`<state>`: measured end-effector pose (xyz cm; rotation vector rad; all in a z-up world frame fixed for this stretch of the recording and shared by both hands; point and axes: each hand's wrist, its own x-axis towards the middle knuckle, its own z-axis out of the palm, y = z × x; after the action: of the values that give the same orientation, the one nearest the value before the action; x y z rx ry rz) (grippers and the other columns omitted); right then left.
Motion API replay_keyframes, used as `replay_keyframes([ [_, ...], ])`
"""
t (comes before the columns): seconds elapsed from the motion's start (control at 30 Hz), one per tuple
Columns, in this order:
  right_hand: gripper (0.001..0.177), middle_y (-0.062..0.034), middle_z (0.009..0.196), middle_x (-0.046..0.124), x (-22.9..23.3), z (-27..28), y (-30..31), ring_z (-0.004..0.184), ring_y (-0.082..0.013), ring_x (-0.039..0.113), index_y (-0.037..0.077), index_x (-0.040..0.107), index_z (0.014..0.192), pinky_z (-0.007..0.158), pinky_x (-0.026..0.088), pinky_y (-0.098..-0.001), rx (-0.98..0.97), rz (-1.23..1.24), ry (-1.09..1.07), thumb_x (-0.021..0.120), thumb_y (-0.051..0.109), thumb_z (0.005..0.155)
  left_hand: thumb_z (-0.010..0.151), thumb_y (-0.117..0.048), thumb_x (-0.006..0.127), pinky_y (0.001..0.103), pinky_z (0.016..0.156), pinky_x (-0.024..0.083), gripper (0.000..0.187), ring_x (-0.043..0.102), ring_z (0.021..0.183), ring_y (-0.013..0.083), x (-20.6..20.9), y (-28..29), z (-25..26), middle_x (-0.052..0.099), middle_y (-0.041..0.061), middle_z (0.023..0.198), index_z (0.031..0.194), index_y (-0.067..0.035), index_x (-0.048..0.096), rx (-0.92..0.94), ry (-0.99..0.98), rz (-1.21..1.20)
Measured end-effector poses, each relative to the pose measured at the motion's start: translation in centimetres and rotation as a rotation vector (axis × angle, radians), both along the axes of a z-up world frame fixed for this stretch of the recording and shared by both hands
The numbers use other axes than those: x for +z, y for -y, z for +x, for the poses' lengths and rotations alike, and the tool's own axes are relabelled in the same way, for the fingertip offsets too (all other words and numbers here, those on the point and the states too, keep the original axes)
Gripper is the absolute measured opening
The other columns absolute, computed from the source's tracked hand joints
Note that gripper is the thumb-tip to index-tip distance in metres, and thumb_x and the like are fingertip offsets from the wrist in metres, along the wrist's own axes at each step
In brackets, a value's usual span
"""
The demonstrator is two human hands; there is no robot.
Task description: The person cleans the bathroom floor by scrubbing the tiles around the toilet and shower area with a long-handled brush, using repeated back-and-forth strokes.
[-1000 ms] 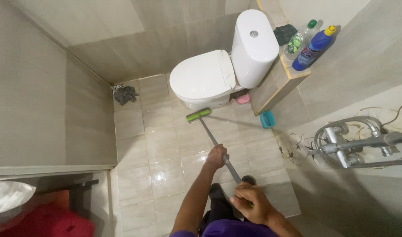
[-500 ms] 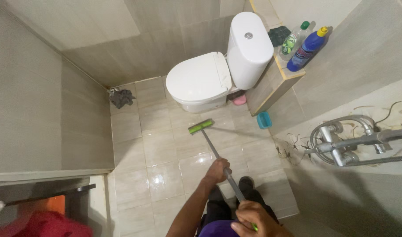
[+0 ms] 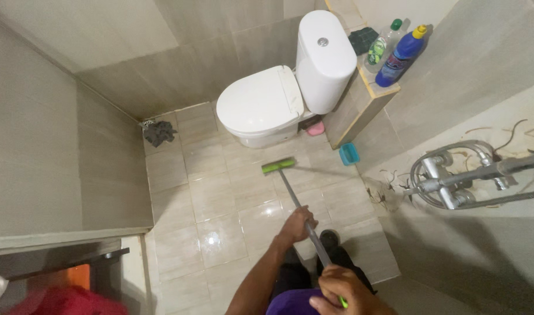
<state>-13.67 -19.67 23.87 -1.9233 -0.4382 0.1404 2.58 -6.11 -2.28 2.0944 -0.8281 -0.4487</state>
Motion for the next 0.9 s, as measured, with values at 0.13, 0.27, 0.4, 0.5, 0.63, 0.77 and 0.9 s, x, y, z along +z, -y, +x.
replay_keyframes([
  [0.13,0.048,-0.002,0.054,0.035,-5.3,-3.1,0.2,0.056,-0.0151,0.045,0.013,0.037,0.055,0.058,0.038,-0.0343,0.009,-0.036,-0.075,0.07,0.024,0.087,0.089,-0.016,0.071,0.049,0.096,0.051,0.025,0.063,0.098,0.0413,3.0,0.5,-2.1,0.065,0.021,0.086,0.072,-0.001,0.063,-0.029,0.085,-0.07],
  [0.27,0.041,0.0009,0.06,0.041,-4.5,-1.3,1.2,0.059,-0.0137,0.047,0.014,0.039,0.062,0.071,0.046,-0.0348,0.09,0.092,0.019,0.068,0.027,0.088,0.088,-0.016,0.068,0.048,0.087,0.054,0.023,0.062,0.09,0.0381,1.8,1.2,-0.7,0.062,0.018,0.083,0.071,-0.002,0.065,0.006,0.03,-0.023],
  [0.4,0.044,-0.0047,0.058,0.037,-1.8,2.9,-0.3,0.058,-0.0209,0.04,0.007,0.037,0.06,0.058,0.035,-0.0379,-0.113,0.012,-0.048,0.072,0.019,0.084,0.089,-0.022,0.07,0.049,0.095,0.05,0.025,0.061,0.1,0.042,-2.2,2.0,4.2,0.065,0.022,0.091,0.075,-0.002,0.065,0.045,0.134,-0.031],
  [0.5,0.044,-0.0038,0.058,0.035,-2.0,5.8,-0.8,0.057,-0.0196,0.038,0.008,0.037,0.062,0.062,0.036,-0.037,-0.169,0.014,0.007,0.071,0.017,0.088,0.091,-0.025,0.071,0.05,0.099,0.047,0.029,0.06,0.104,0.0434,-2.5,2.1,7.2,0.065,0.023,0.095,0.077,-0.001,0.064,0.057,0.118,0.026],
  [0.63,0.048,-0.0012,0.055,0.037,-1.3,6.1,-0.1,0.054,-0.0176,0.037,0.01,0.036,0.06,0.063,0.038,-0.0365,-0.172,0.023,-0.043,0.073,0.024,0.087,0.091,-0.023,0.07,0.049,0.111,0.045,0.03,0.061,0.103,0.0433,-2.0,2.4,7.8,0.068,0.022,0.089,0.072,0.0,0.064,0.026,0.126,0.031],
  [0.77,0.045,0.0011,0.063,0.037,0.4,2.0,1.6,0.06,-0.0171,0.038,0.015,0.037,0.063,0.065,0.038,-0.0355,-0.109,0.097,-0.117,0.07,0.039,0.082,0.091,-0.02,0.07,0.048,0.112,0.044,0.023,0.062,0.104,0.0431,-1.6,2.5,2.8,0.068,0.022,0.088,0.079,-0.001,0.067,0.074,0.083,-0.048],
  [0.9,0.047,0.0041,0.065,0.039,0.7,-0.1,3.2,0.065,-0.0136,0.042,0.016,0.038,0.066,0.084,0.043,-0.039,0.056,0.211,-0.056,0.071,0.041,0.087,0.091,-0.018,0.069,0.048,0.118,0.041,0.019,0.064,0.103,0.0416,-0.7,2.1,-1.7,0.067,0.022,0.093,0.089,0.0,0.068,0.107,0.018,-0.121],
])
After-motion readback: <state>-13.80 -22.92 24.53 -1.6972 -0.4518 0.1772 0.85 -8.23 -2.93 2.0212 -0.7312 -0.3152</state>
